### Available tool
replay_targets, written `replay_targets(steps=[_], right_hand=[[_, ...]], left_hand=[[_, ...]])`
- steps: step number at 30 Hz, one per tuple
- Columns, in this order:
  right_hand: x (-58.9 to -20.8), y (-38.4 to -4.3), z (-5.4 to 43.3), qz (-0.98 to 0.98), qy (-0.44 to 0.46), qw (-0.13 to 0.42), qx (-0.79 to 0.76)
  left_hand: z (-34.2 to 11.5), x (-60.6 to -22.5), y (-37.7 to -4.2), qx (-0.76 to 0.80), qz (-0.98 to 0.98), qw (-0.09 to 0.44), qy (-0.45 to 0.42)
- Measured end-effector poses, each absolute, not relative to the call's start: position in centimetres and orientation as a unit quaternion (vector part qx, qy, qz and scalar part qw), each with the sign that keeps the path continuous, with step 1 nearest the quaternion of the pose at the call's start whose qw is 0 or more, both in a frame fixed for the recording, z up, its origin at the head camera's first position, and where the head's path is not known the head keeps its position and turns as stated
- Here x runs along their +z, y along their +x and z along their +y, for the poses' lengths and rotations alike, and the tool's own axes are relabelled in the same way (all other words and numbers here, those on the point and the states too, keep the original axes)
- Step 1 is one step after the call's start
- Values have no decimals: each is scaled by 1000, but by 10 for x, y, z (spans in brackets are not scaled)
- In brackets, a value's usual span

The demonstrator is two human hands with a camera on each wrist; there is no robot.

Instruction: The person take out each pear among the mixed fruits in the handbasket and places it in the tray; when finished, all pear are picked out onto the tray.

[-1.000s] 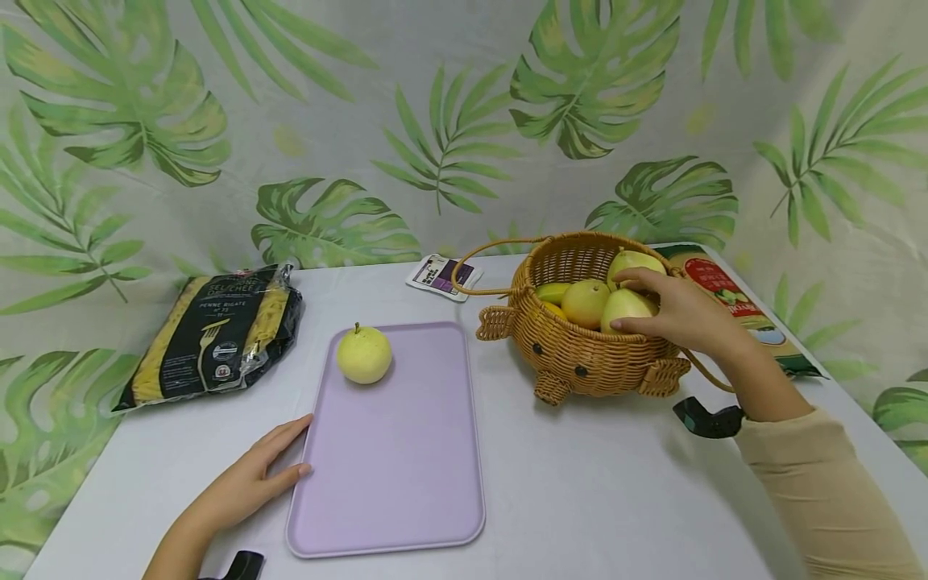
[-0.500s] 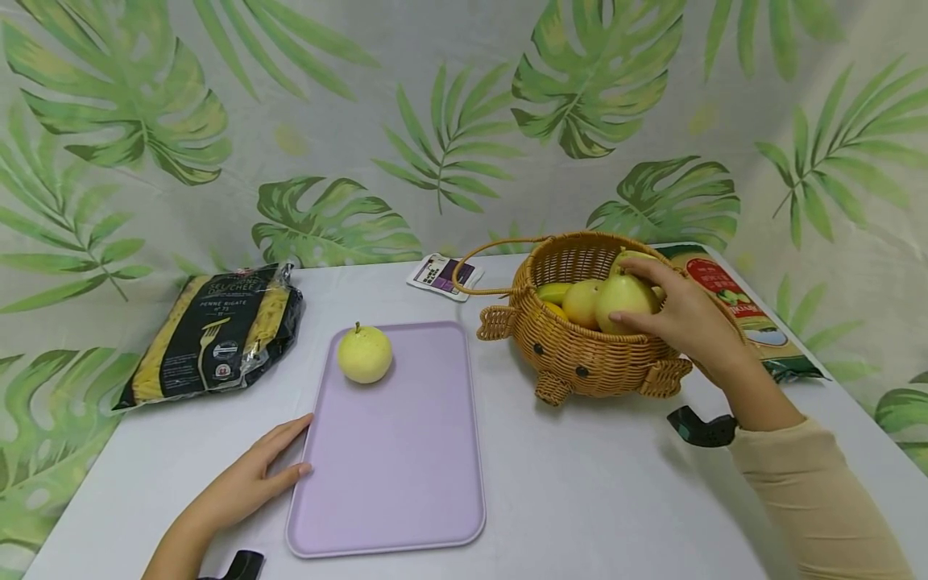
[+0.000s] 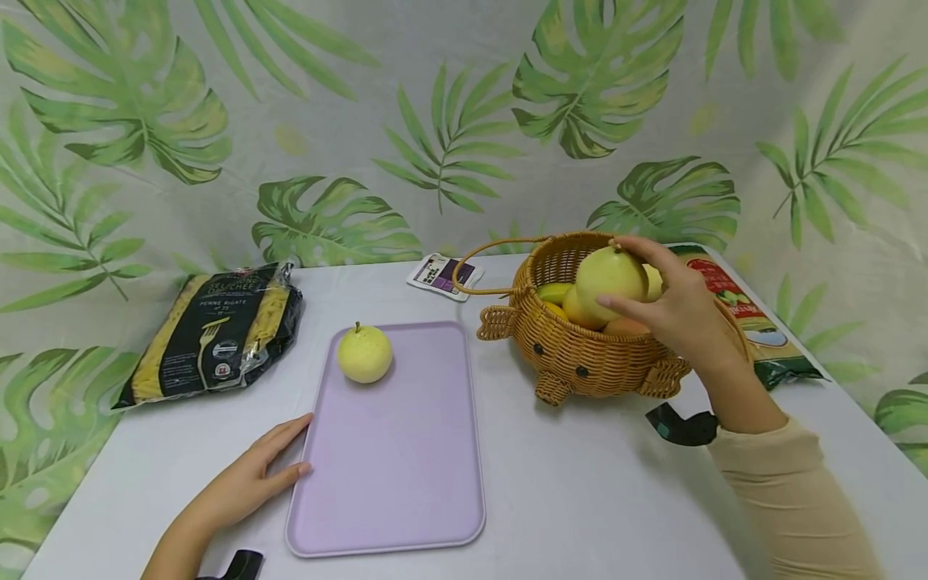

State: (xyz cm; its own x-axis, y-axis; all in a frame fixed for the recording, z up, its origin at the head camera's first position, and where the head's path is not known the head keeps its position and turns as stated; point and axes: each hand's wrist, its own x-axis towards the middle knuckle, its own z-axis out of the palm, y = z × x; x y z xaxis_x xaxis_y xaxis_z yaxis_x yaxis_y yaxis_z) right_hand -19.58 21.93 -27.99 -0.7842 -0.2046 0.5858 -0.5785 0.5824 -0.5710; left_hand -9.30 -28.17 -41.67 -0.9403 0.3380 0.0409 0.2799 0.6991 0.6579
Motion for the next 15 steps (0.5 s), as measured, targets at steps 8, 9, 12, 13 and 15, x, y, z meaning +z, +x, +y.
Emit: replay_targets(steps=[8, 9, 12, 13, 15], right_hand=[[-268, -187, 169, -770, 324, 240, 494], [-268, -187, 161, -761, 333, 239, 504], [-272, -187, 135, -738, 354, 233, 525], [-275, -188, 127, -734, 359, 233, 527], [-283, -191, 109, -727, 365, 230, 535]], left_hand=[[-283, -418, -94, 347, 923, 46, 162], [-283, -418, -94, 348, 922, 46, 165], [-283, -418, -93, 350, 920, 43, 169], [-283, -417, -93, 351, 920, 42, 170], [-282, -417, -93, 350, 920, 40, 173]])
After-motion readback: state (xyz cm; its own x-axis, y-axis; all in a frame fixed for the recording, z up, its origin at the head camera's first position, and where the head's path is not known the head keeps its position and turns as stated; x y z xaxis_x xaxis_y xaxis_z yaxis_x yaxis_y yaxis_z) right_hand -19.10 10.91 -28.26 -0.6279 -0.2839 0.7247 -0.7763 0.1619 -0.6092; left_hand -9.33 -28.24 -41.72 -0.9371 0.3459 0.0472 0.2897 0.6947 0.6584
